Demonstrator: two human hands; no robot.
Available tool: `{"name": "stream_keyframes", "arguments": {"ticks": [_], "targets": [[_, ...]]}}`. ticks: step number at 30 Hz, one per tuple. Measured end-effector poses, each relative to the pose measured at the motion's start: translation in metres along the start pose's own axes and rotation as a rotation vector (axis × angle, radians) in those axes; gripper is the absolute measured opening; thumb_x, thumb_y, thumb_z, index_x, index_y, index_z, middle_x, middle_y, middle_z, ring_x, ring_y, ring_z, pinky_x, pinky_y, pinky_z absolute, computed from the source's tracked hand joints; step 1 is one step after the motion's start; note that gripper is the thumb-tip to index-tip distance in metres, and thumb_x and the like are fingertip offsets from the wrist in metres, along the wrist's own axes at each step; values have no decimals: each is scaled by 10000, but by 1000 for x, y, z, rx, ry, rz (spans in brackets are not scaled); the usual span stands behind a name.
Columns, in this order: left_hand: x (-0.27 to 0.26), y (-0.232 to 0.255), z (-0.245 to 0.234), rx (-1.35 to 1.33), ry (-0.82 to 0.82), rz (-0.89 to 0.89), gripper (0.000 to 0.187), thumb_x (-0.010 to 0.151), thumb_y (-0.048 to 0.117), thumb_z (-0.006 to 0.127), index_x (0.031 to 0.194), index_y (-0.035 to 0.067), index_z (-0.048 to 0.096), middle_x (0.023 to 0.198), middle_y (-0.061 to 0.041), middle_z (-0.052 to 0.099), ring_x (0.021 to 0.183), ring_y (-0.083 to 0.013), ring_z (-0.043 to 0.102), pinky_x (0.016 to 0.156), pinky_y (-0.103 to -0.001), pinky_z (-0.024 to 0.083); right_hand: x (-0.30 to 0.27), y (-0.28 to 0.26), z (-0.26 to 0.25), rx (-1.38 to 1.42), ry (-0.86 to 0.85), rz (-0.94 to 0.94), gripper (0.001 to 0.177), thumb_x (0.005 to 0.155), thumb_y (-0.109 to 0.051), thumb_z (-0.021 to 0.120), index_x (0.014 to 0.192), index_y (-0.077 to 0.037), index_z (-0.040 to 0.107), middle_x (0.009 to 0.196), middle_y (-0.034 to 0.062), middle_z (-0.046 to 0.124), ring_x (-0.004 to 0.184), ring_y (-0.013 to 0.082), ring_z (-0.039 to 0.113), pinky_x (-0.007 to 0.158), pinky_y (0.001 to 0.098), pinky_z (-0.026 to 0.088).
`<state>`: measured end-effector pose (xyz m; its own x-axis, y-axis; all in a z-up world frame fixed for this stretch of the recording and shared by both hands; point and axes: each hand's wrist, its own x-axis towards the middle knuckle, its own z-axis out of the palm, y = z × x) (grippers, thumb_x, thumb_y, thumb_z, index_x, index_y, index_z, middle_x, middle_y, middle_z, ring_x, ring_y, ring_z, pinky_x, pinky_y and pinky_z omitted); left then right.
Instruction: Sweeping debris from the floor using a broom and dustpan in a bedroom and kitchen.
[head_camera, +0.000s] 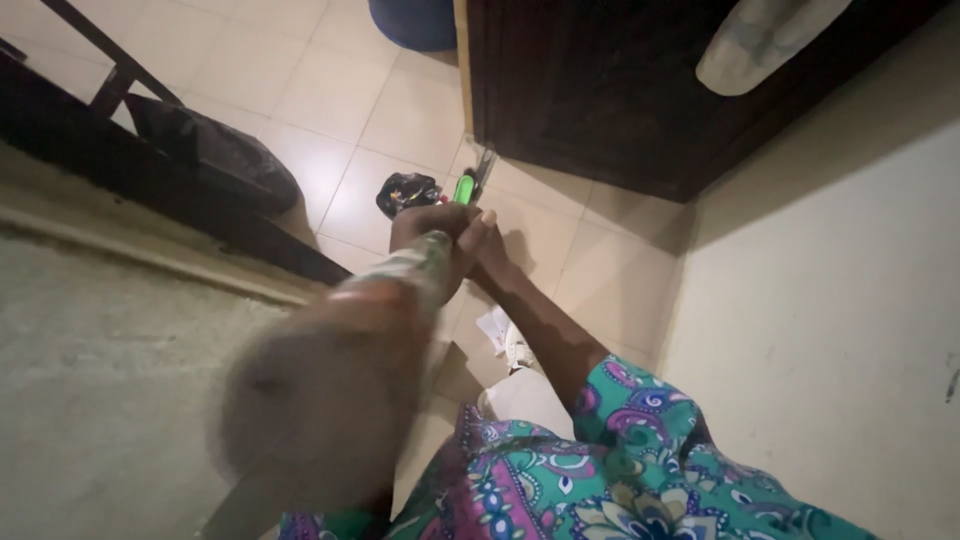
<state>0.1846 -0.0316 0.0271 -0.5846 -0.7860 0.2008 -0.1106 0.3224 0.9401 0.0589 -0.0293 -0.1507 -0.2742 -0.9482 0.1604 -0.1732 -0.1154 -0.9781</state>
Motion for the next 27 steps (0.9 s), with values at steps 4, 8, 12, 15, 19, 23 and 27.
{"name": "stream_keyframes", "arguments": {"ticks": [4, 8, 12, 15, 19, 23, 27], "targets": [[-5, -6, -6, -11, 12, 80, 346, 947, 195, 749, 700, -1, 607, 595, -44, 520, 570, -120, 459, 548, -320, 394, 1, -61, -9, -515, -130, -89, 261, 812, -253, 679, 990, -67, 726, 855, 132, 750, 783, 280, 719, 709, 400, 559], [-12, -20, -5, -27, 15, 87, 405, 964, 193, 740, 660, -1, 555, 569, -37, 468, 551, -119, 416, 538, -325, 349, -12, -34, -6, -761, -69, -107, 220, 887, -286, 672, 1007, -115, 740, 898, 158, 752, 838, 330, 723, 701, 442, 570], [-19, -27, 13, -108, -50, -20, 359, 951, 187, 728, 673, 6, 592, 599, -60, 529, 558, -129, 481, 526, -335, 390, -29, -66, -15, -681, -112, -12, 367, 939, -314, 601, 1251, -152, 709, 999, 143, 753, 838, 265, 731, 756, 407, 591], [-21, 1, 20, 124, -73, 54, 235, 931, 195, 754, 765, 36, 706, 666, -96, 656, 577, -156, 591, 568, -343, 480, -38, 21, -21, 504, -92, 64, 378, 1107, -282, 490, 1278, -7, 686, 1266, 117, 706, 1118, 162, 678, 1001, 359, 531], [-11, -6, 31, 210, -120, 326, 221, 805, 217, 799, 886, 18, 747, 770, -147, 721, 669, -189, 663, 635, -349, 532, -50, 135, -40, 1022, -49, 121, 399, 1065, -289, 428, 1259, -17, 647, 1225, 133, 675, 1104, 192, 688, 985, 370, 563], [-17, -4, 49, -93, -107, 308, 344, 807, 220, 817, 923, -36, 618, 795, -135, 638, 727, -167, 613, 639, -352, 502, -60, 75, -57, 239, 2, 270, 342, 983, -234, 571, 1250, -28, 630, 1105, 113, 697, 1021, 199, 682, 887, 360, 542], [-22, -31, 63, -76, -168, -114, 426, 970, 257, 745, 711, -7, 534, 607, -56, 468, 597, -123, 446, 548, -351, 387, -59, 37, -67, -841, -132, -3, 241, 872, -296, 654, 923, -67, 706, 848, 172, 719, 827, 380, 698, 680, 455, 537]]}}
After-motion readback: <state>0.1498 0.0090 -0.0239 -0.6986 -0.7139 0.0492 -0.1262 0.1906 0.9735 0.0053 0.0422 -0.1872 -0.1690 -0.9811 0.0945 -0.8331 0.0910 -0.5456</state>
